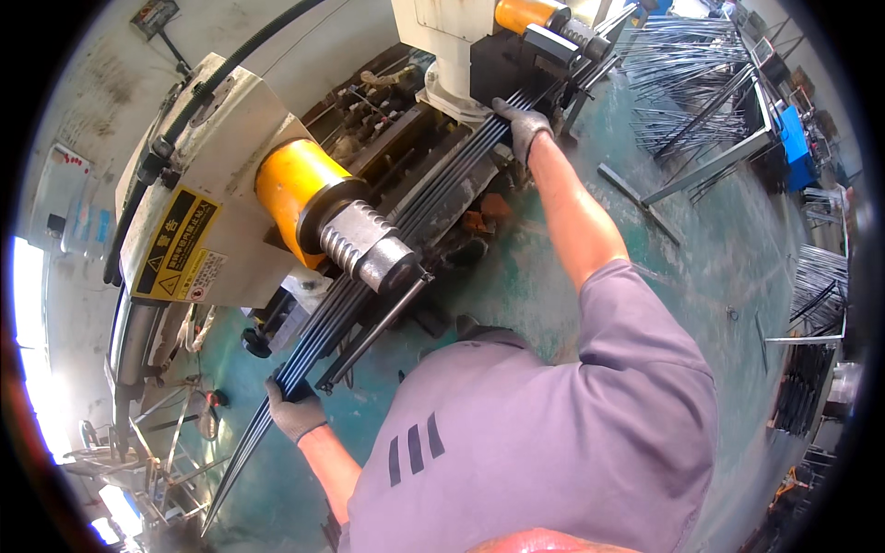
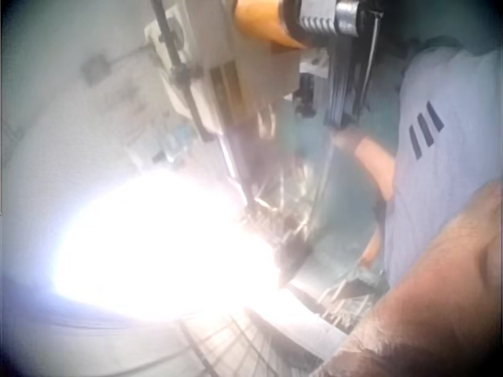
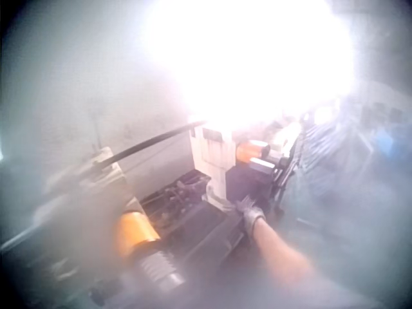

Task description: The person repeatedly picks up bundles of long metal rods from a floor pile, inserts them into a bending machine, and then removes the bent rods to place them onto a metal rack. The process is repeated multiple times in a continuous loop.

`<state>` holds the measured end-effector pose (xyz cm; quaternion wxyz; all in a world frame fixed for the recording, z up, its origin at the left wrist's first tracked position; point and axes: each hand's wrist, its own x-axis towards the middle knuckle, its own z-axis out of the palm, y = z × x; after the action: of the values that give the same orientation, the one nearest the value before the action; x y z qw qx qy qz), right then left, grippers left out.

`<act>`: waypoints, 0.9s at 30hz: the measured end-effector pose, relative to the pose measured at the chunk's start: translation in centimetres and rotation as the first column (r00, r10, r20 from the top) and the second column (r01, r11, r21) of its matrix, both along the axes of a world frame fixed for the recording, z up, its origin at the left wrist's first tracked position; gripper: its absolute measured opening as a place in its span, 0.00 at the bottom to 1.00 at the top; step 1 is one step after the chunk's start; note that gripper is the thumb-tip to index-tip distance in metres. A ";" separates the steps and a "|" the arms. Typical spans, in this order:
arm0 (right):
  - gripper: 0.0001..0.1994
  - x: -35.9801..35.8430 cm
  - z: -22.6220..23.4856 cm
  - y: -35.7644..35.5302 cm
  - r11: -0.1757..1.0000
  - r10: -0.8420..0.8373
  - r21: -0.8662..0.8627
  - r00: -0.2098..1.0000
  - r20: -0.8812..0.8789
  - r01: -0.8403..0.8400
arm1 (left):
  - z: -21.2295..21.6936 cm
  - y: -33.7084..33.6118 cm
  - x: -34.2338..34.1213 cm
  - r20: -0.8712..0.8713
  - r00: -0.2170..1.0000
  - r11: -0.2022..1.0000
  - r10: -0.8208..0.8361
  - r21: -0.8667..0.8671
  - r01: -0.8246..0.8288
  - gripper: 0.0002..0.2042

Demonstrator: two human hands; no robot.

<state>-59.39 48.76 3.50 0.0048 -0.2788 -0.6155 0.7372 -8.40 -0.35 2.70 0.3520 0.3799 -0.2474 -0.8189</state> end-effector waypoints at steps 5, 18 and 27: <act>0.20 1.2 0.5 -0.7 0.980 -0.059 -0.195 0.995 -0.084 0.042 | -0.7 -0.4 1.0 -0.081 0.992 0.995 -0.102 -0.024 0.100 0.19; 0.30 3.1 0.6 -2.7 0.944 -0.009 -0.331 0.999 -0.034 -0.003 | -1.4 -3.7 2.8 0.033 0.996 0.984 0.080 -0.162 -0.074 0.18; 0.13 9.7 -1.5 -8.2 0.872 0.179 -0.435 0.973 -0.146 -0.225 | 1.3 3.7 -1.7 -0.043 0.993 0.993 -0.106 -0.054 0.103 0.18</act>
<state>-49.69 40.60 1.97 -0.1056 -0.1688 -0.4536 0.8687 -10.12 3.38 3.97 0.3239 0.3383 -0.2799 -0.8380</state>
